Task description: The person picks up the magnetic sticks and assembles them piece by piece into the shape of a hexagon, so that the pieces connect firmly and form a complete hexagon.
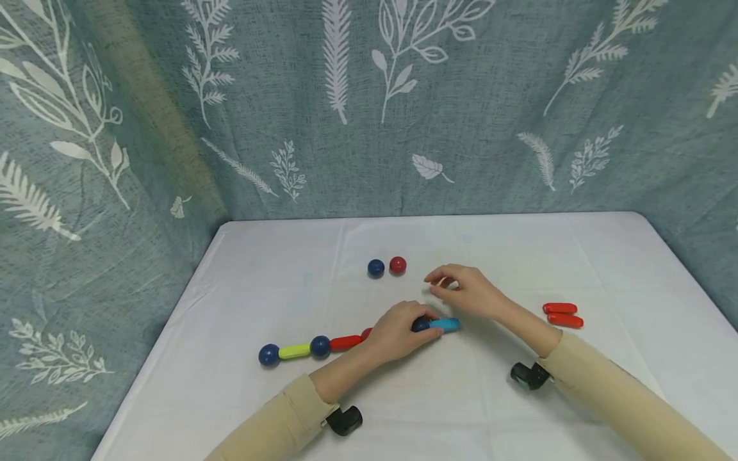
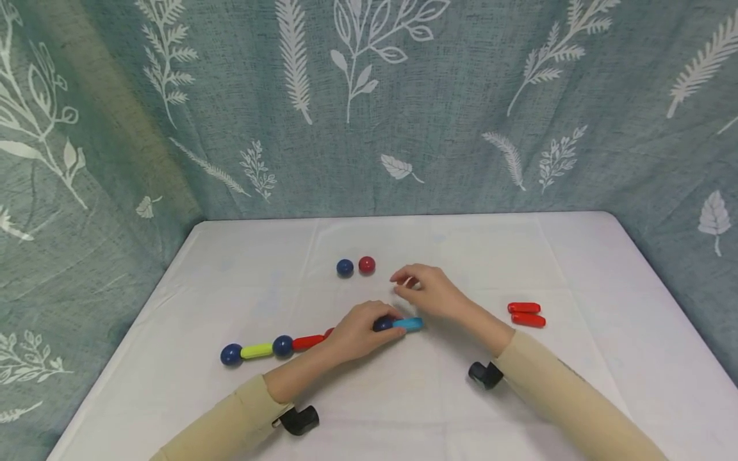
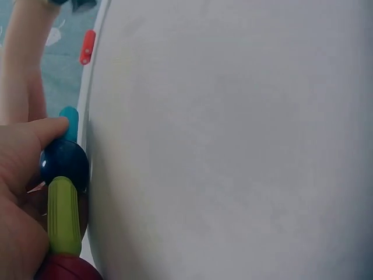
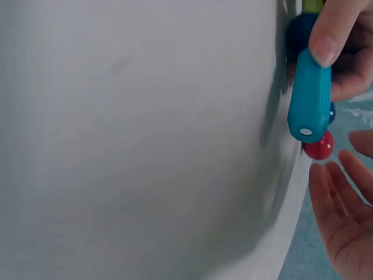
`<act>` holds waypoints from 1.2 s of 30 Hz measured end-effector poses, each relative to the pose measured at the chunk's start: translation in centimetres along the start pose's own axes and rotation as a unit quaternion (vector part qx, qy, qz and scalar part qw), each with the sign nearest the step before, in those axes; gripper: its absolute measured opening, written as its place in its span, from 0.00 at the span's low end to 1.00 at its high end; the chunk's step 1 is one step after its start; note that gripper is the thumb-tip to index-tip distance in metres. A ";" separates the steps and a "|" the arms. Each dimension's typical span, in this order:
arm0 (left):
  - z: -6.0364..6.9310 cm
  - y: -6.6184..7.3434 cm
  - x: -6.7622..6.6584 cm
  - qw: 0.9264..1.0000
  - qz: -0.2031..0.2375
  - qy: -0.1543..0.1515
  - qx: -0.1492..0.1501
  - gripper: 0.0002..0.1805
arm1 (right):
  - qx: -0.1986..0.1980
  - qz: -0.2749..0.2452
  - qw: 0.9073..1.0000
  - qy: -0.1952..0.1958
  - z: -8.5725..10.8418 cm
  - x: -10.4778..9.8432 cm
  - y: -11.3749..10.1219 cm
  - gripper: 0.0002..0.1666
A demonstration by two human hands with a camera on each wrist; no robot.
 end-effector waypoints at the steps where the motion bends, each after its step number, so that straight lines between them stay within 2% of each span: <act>1: 0.0 0.0 -0.1 1.000 0.002 0.000 0.002 0.11 | -0.008 -0.003 1.000 -0.003 -0.7 0.3 0.0 0.15; 9: 0.2 -0.1 -0.3 1.000 0.001 0.002 0.017 0.12 | -0.040 0.018 0.999 -0.029 -5.1 2.5 -0.4 0.28; 13: 0.2 -0.2 -0.3 1.000 0.007 0.002 0.022 0.12 | -0.046 0.049 0.997 -0.038 -6.3 3.2 -0.7 0.27; 17: 0.2 -0.3 -0.3 1.000 0.012 0.004 0.028 0.12 | -0.043 0.079 0.995 -0.038 -6.5 3.4 -0.7 0.22; 22: 0.3 -0.3 -0.3 1.000 0.012 0.001 0.025 0.11 | -0.021 0.061 0.997 -0.036 -5.0 2.6 -0.5 0.18; 30: 0.4 -0.2 -0.2 1.000 0.004 -0.007 0.003 0.12 | -0.012 0.039 0.999 -0.010 -0.5 0.2 1.6 0.24; 36: 0.4 -0.1 -0.2 1.000 -0.005 -0.007 -0.005 0.13 | 0.070 0.008 0.997 -0.015 3.1 -1.6 2.5 0.22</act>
Point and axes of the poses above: each hand's wrist, its own z-axis away from the middle knuckle, its own x-axis out of the palm, y = z × x, the point moved 1 cm from there along -z, towards the middle knuckle, and after that the axes turned 9 degrees about y, right-handed, at the moved point
